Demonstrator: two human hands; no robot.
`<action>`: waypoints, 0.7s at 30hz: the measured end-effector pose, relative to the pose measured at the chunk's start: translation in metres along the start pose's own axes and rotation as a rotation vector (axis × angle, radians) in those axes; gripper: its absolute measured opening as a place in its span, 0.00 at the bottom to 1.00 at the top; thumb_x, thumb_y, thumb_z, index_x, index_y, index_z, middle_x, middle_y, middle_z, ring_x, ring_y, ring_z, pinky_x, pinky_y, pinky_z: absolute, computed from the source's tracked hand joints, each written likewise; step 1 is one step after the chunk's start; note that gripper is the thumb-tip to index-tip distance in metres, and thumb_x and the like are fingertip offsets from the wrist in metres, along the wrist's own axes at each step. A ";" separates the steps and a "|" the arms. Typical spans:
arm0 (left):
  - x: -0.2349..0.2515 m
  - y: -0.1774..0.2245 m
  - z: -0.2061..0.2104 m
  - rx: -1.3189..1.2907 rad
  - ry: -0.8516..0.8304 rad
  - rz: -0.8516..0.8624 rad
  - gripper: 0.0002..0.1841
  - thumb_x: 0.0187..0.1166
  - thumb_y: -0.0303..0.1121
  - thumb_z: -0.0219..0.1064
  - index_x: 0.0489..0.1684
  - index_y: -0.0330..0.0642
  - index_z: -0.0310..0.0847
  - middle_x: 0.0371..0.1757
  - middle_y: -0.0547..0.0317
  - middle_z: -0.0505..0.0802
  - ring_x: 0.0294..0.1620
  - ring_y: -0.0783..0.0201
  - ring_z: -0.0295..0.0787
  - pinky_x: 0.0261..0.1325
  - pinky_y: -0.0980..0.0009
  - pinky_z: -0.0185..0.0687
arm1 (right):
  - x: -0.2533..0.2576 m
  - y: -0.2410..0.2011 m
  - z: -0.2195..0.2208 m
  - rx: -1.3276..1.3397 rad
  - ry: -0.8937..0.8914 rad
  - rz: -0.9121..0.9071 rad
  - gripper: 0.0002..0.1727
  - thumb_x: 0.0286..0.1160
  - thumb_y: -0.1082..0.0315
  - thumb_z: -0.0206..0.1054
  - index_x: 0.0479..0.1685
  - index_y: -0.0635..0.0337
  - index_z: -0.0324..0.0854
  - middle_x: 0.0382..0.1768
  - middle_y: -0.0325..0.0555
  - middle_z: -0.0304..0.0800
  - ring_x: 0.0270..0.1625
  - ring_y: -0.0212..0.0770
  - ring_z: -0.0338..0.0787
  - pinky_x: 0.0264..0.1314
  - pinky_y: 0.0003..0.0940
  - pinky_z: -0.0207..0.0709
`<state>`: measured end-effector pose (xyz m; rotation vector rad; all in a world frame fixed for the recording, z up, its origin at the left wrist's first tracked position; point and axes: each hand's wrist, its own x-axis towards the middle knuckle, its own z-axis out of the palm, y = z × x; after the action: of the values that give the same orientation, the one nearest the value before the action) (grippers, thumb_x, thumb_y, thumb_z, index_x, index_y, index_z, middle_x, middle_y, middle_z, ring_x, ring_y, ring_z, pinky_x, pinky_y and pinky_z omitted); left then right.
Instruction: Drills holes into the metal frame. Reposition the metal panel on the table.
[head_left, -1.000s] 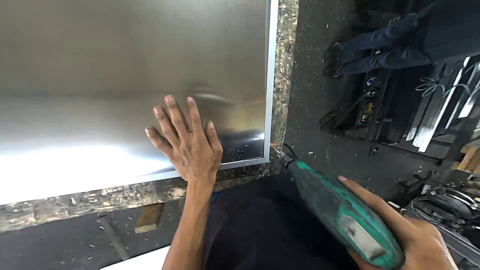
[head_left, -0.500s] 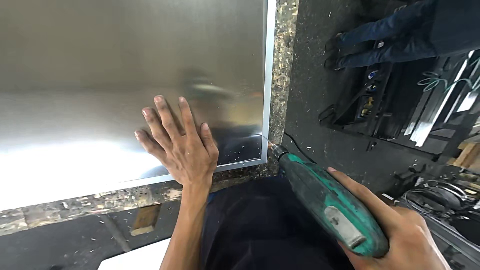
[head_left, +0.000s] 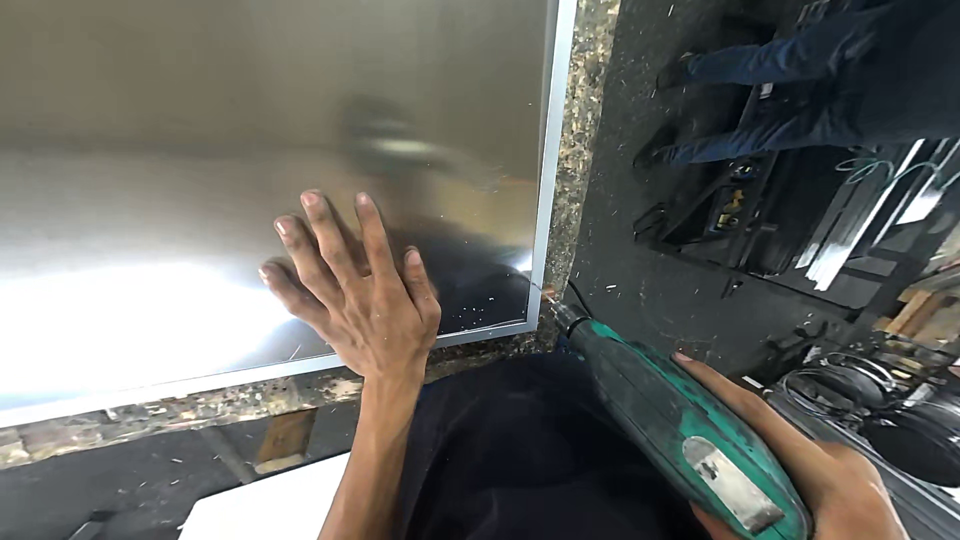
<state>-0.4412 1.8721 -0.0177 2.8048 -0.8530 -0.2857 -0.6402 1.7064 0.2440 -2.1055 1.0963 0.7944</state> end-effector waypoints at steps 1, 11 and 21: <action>0.000 0.000 0.000 0.002 0.000 0.001 0.33 0.87 0.57 0.41 0.94 0.63 0.57 0.96 0.50 0.56 0.96 0.42 0.40 0.90 0.33 0.27 | 0.000 0.000 0.000 0.000 0.001 0.002 0.49 0.51 0.54 0.78 0.85 0.56 0.71 0.48 0.51 0.97 0.41 0.38 0.95 0.39 0.39 0.88; 0.002 0.002 -0.001 0.015 -0.013 -0.009 0.34 0.87 0.58 0.41 0.94 0.62 0.55 0.95 0.48 0.57 0.96 0.42 0.42 0.90 0.33 0.27 | 0.003 -0.007 0.001 -0.083 -0.012 0.000 0.47 0.59 0.44 0.74 0.85 0.54 0.72 0.35 0.51 0.96 0.26 0.43 0.91 0.22 0.45 0.79; 0.001 0.003 -0.004 0.020 -0.030 -0.017 0.35 0.86 0.59 0.40 0.95 0.61 0.54 0.96 0.46 0.55 0.96 0.40 0.40 0.89 0.33 0.26 | 0.002 -0.016 0.004 -0.129 -0.011 -0.013 0.47 0.57 0.46 0.73 0.85 0.55 0.72 0.31 0.50 0.95 0.23 0.44 0.90 0.18 0.46 0.77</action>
<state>-0.4407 1.8699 -0.0134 2.8340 -0.8432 -0.3246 -0.6263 1.7155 0.2437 -2.2096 1.0497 0.8914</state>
